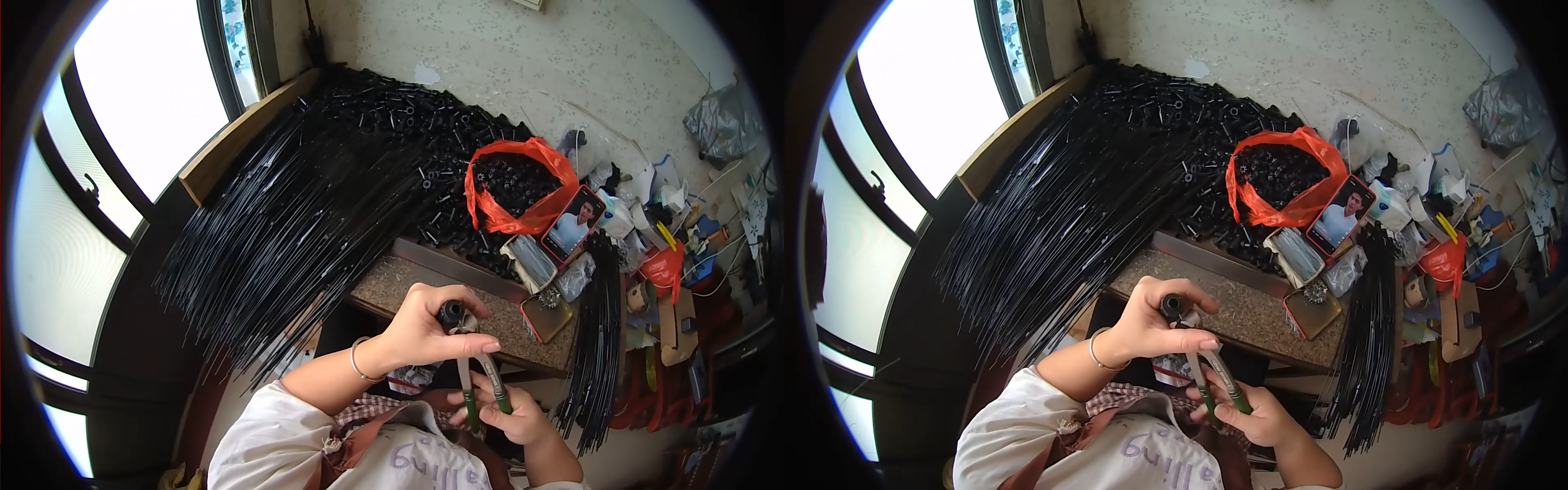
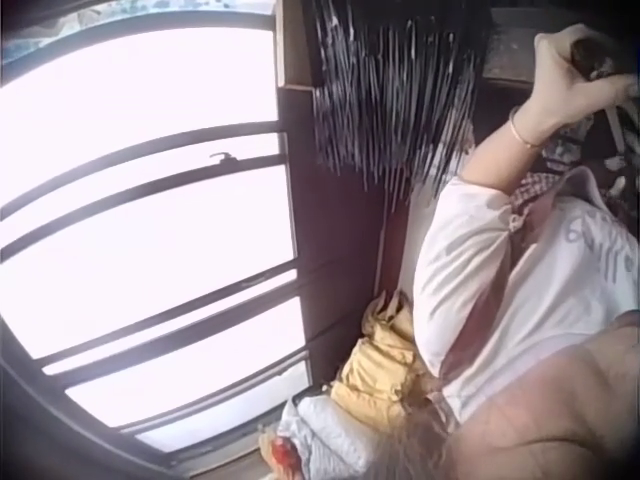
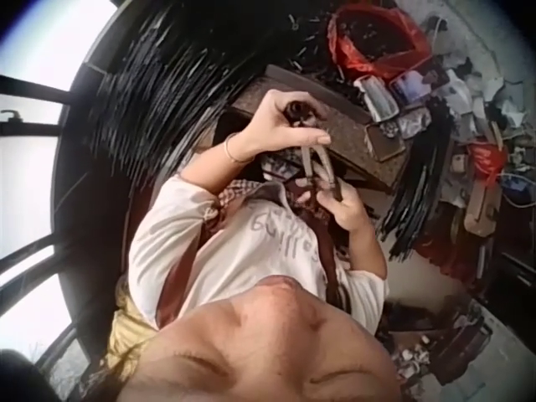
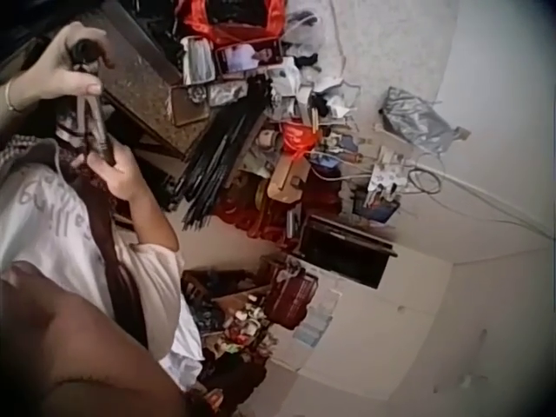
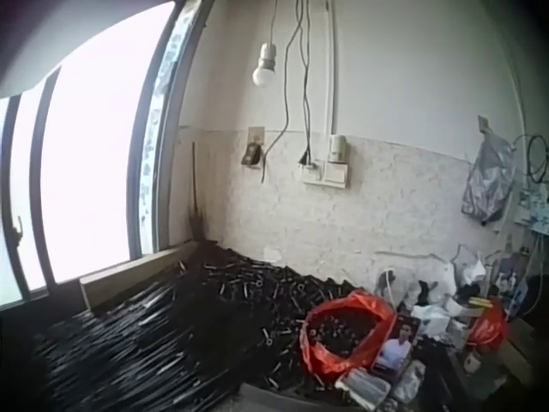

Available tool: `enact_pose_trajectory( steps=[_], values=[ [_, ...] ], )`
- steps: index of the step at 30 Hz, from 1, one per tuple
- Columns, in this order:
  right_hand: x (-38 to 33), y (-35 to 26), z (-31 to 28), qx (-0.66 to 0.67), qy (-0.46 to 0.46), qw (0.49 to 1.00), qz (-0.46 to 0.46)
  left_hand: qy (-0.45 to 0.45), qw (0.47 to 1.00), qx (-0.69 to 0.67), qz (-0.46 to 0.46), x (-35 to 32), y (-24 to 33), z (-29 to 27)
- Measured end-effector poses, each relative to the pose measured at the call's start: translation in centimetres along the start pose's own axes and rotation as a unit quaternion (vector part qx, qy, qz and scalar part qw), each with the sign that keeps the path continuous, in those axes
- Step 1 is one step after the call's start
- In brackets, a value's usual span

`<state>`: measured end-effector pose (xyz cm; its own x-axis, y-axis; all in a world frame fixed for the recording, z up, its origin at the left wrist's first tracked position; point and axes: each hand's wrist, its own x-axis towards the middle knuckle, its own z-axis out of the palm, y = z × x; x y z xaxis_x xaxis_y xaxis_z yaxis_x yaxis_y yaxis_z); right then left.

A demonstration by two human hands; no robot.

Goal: Bundling multiple black rods together using a metal jig and pliers to secure fasteners.

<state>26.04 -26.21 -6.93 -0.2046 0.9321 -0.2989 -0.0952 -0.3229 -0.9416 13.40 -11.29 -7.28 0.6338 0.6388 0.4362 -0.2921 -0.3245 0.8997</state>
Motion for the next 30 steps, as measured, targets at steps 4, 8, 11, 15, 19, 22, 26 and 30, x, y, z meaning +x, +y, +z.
enact_pose_trajectory(
  steps=[4,8,11,15,19,22,26,30],
  values=[
    [-0.7,0.3,-1.8,0.119,-0.093,0.987,0.061,0.018,1.0,0.018,-0.003,-0.4,-0.3,0.3],
    [-1.2,-1.1,-0.8,-0.128,0.039,0.987,0.094,0.065,0.997,0.036,0.013,-0.5,-1.0,0.9],
    [-0.7,0.4,-0.2,-0.412,0.159,0.892,-0.095,0.085,0.994,0.062,0.015,-0.4,-1.3,1.0],
    [-0.2,0.4,1.0,-0.261,0.125,0.954,-0.075,0.065,0.998,0.021,0.011,-0.6,-0.8,0.6],
    [0.8,0.7,0.9,-0.297,0.14,0.923,-0.201,0.113,0.993,-0.02,0.015,-0.6,1.2,0.6],
    [0.8,0.2,2.0,-0.395,0.176,0.873,-0.224,0.112,0.993,-0.029,0.038,-0.5,1.4,0.6],
    [1.1,0.9,3.1,-0.312,0.175,0.915,-0.186,0.148,0.986,-0.063,0.036,-0.7,1.1,0.8],
    [0.7,-0.7,1.0,-0.271,0.172,0.941,-0.105,0.096,0.995,-0.029,-0.001,-0.5,1.2,0.5]
  ],
)
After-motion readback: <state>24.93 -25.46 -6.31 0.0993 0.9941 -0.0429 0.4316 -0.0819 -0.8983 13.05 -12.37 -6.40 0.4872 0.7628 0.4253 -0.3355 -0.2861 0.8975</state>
